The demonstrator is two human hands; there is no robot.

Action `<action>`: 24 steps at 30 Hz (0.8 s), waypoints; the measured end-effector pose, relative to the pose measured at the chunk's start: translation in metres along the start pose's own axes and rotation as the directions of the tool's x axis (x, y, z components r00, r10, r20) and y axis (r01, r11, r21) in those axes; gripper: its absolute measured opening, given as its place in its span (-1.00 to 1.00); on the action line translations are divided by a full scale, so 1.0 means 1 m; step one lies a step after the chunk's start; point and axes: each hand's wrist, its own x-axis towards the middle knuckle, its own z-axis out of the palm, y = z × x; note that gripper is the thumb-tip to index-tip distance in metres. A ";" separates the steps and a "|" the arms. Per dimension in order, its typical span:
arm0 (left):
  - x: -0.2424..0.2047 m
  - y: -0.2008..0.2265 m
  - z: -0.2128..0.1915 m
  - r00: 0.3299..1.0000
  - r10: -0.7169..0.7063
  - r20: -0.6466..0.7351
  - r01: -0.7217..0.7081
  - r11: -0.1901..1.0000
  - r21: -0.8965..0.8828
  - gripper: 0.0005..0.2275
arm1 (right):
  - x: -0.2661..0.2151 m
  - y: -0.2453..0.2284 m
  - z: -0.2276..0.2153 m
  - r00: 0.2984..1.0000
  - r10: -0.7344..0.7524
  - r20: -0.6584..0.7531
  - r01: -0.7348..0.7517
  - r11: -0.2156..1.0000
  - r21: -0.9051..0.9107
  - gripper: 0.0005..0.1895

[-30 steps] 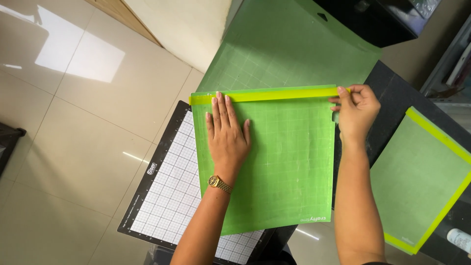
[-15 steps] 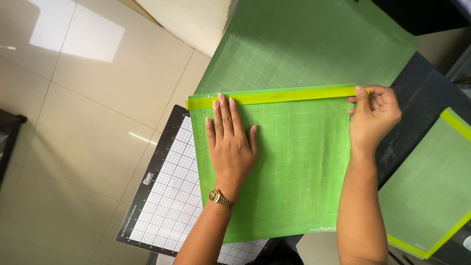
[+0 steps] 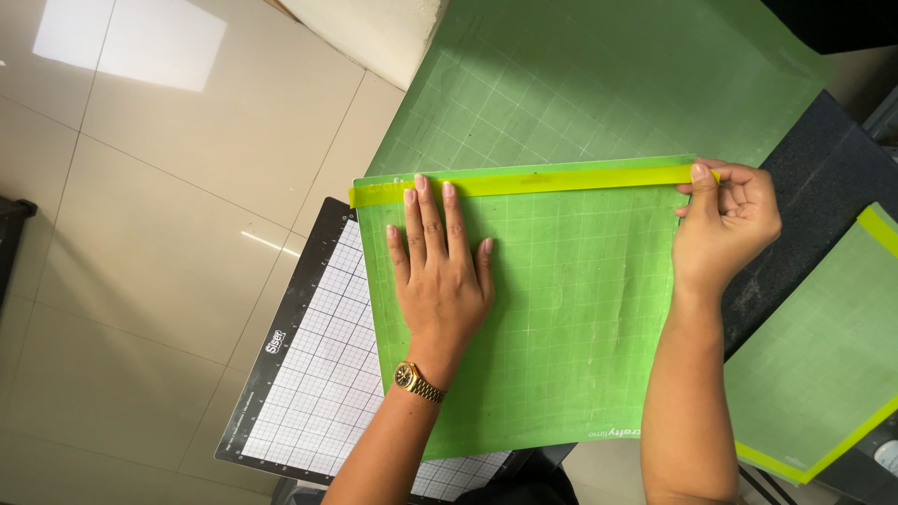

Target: Applying yellow adhesive tape to the edges of green cutting mats on a workshop table.

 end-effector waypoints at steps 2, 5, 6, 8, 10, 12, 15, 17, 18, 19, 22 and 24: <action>0.000 0.000 -0.002 1.000 0.008 0.001 -0.008 1.000 0.012 -0.47 | 0.000 0.000 0.000 1.000 -0.006 0.001 0.006 1.000 -0.008 -0.85; 0.000 0.000 -0.003 1.000 0.018 -0.005 -0.018 0.999 0.028 -0.51 | -0.001 0.002 0.000 1.000 -0.017 0.002 0.017 1.000 -0.012 -0.85; 0.000 0.000 -0.004 1.000 0.018 -0.012 -0.017 0.999 0.033 -0.52 | -0.001 0.002 0.000 1.000 -0.023 0.003 0.023 1.000 -0.007 -0.85; 0.000 0.000 -0.003 1.000 0.019 -0.013 -0.019 0.999 0.028 -0.52 | 0.000 0.001 0.000 1.000 -0.017 -0.001 0.017 1.000 -0.010 -0.84; 0.000 0.000 -0.003 1.000 0.020 -0.014 -0.020 1.000 0.024 -0.52 | -0.001 0.001 0.001 1.000 -0.011 -0.004 0.011 1.000 -0.014 -0.83; 0.000 0.000 -0.003 1.000 0.018 0.000 -0.018 0.999 0.031 -0.54 | -0.001 0.001 0.001 1.000 -0.007 -0.014 0.006 1.000 -0.021 -0.83; 0.000 0.001 -0.005 1.000 0.026 -0.013 -0.026 0.999 0.026 -0.56 | -0.001 -0.001 0.002 0.999 -0.029 -0.017 0.029 0.999 -0.022 -0.85; 0.000 0.001 -0.004 1.000 0.027 -0.009 -0.027 0.999 0.028 -0.56 | -0.001 -0.001 0.002 0.999 -0.035 -0.016 0.035 0.999 -0.018 -0.84; 0.000 0.001 -0.004 1.000 0.025 -0.006 -0.025 0.999 0.032 -0.56 | -0.002 0.000 0.001 0.999 -0.043 -0.013 0.043 0.999 -0.012 -0.84; 0.000 0.001 -0.004 1.000 0.027 -0.005 -0.027 0.999 0.030 -0.56 | -0.001 -0.001 0.001 0.999 -0.042 -0.014 0.042 0.999 -0.014 -0.84; 0.000 0.001 -0.004 0.999 0.037 -0.016 -0.036 0.998 0.045 -0.56 | -0.001 -0.002 0.001 0.999 -0.051 -0.013 0.051 0.999 -0.019 -0.84; 0.000 0.001 -0.004 0.999 0.032 -0.009 -0.032 0.999 0.029 -0.55 | -0.001 -0.003 0.001 0.999 -0.038 -0.011 0.038 0.999 -0.026 -0.84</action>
